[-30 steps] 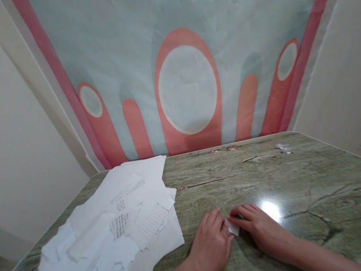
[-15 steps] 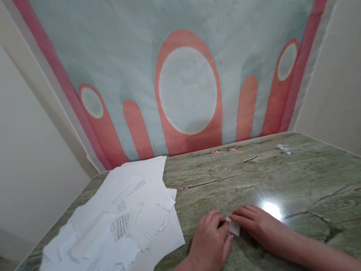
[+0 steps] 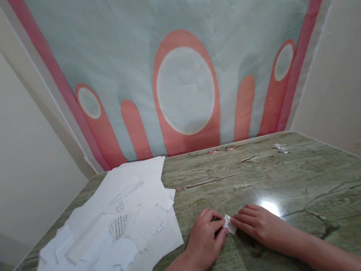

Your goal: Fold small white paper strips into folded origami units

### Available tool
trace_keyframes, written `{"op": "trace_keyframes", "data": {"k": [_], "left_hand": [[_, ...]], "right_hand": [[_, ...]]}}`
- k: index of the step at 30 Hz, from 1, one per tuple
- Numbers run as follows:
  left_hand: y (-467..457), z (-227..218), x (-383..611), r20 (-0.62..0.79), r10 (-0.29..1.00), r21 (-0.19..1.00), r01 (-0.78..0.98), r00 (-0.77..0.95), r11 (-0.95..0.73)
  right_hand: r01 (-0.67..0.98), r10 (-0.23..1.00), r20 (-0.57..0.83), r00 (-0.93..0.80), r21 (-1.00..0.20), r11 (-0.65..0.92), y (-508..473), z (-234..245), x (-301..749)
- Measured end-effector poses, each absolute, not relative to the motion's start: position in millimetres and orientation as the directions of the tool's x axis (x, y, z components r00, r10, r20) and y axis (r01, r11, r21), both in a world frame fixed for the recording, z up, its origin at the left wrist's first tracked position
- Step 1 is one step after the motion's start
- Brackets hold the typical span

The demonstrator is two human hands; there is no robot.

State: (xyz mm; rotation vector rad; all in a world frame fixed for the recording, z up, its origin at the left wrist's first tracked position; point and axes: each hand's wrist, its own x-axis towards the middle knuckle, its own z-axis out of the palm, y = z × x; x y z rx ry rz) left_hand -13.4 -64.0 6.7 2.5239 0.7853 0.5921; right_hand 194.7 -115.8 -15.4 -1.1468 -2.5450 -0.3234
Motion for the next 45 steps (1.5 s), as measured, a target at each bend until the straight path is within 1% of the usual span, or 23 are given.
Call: {"op": "trace_keyframes", "data": {"k": [4, 10, 17, 22, 25, 27, 28, 29, 31, 32, 34, 35, 36, 38, 41, 43, 45], "left_hand": [[-64, 7, -13, 0.264, 0.617, 0.520, 0.430, 0.741, -0.738], [-64, 7, -13, 0.257, 0.615, 0.517, 0.432, 0.745, -0.739], [-63, 5, -14, 0.241, 0.631, 0.560, 0.425, 0.738, -0.711], [-61, 7, -13, 0.222, 0.636, 0.596, 0.413, 0.739, -0.688], [-60, 10, -12, 0.203, 0.646, 0.632, 0.406, 0.735, -0.660], [-60, 12, -12, 0.195, 0.659, 0.660, 0.400, 0.726, -0.636], [-60, 12, -12, 0.195, 0.667, 0.679, 0.392, 0.719, -0.621], [-60, 12, -13, 0.200, 0.676, 0.701, 0.379, 0.709, -0.605], [-60, 9, -14, 0.213, 0.703, 0.747, 0.351, 0.678, -0.564], [-60, 7, -14, 0.209, 0.723, 0.772, 0.342, 0.659, -0.535], [-60, 2, -14, 0.173, 0.770, 0.827, 0.335, 0.614, -0.452], [-61, 0, -13, 0.145, 0.792, 0.859, 0.322, 0.593, -0.398], [-62, -2, -12, 0.117, 0.805, 0.894, 0.291, 0.582, -0.340], [-63, -5, -8, 0.075, 0.811, 0.958, 0.185, 0.581, -0.221], [-64, -6, -2, 0.035, 0.814, 0.997, 0.040, 0.580, -0.071], [-63, -6, 0, 0.000, 0.821, 1.000, -0.014, 0.570, 0.010], [-61, -6, 0, -0.037, 0.816, 0.994, -0.063, 0.577, 0.090]], "right_hand": [[0.755, 0.687, 0.380, -0.619, 0.046, 0.654, -117, -14, 196], [0.778, 0.730, 0.315, -0.607, 0.051, 0.626, -119, -12, 195], [0.750, 0.695, 0.332, -0.638, 0.061, 0.659, -120, -6, 194], [0.748, 0.677, 0.353, -0.646, 0.113, 0.654, -119, -10, 191], [0.754, 0.687, 0.354, -0.635, 0.088, 0.651, -118, -14, 192], [0.785, 0.725, 0.374, -0.578, 0.011, 0.620, -117, -18, 193], [0.810, 0.757, 0.393, -0.522, -0.051, 0.585, -117, -20, 194], [0.834, 0.794, 0.415, -0.445, -0.132, 0.536, -117, -21, 193], [0.839, 0.870, 0.429, -0.245, -0.356, 0.412, -117, -24, 191], [0.800, 0.902, 0.404, -0.151, -0.487, 0.351, -117, -24, 190], [0.640, 0.954, 0.299, -0.036, -0.726, 0.252, -119, -22, 184], [0.551, 0.969, 0.244, -0.020, -0.806, 0.214, -120, -19, 181], [0.478, 0.979, 0.204, -0.002, -0.860, 0.180, -121, -17, 178], [0.370, 0.988, 0.150, 0.023, -0.920, 0.131, -123, -12, 172], [0.286, 0.994, 0.106, 0.020, -0.953, 0.096, -127, -10, 166], [0.279, 0.993, 0.119, -0.007, -0.953, 0.117, -130, -10, 164], [0.316, 0.987, 0.158, -0.032, -0.935, 0.160, -131, -10, 166]]}}
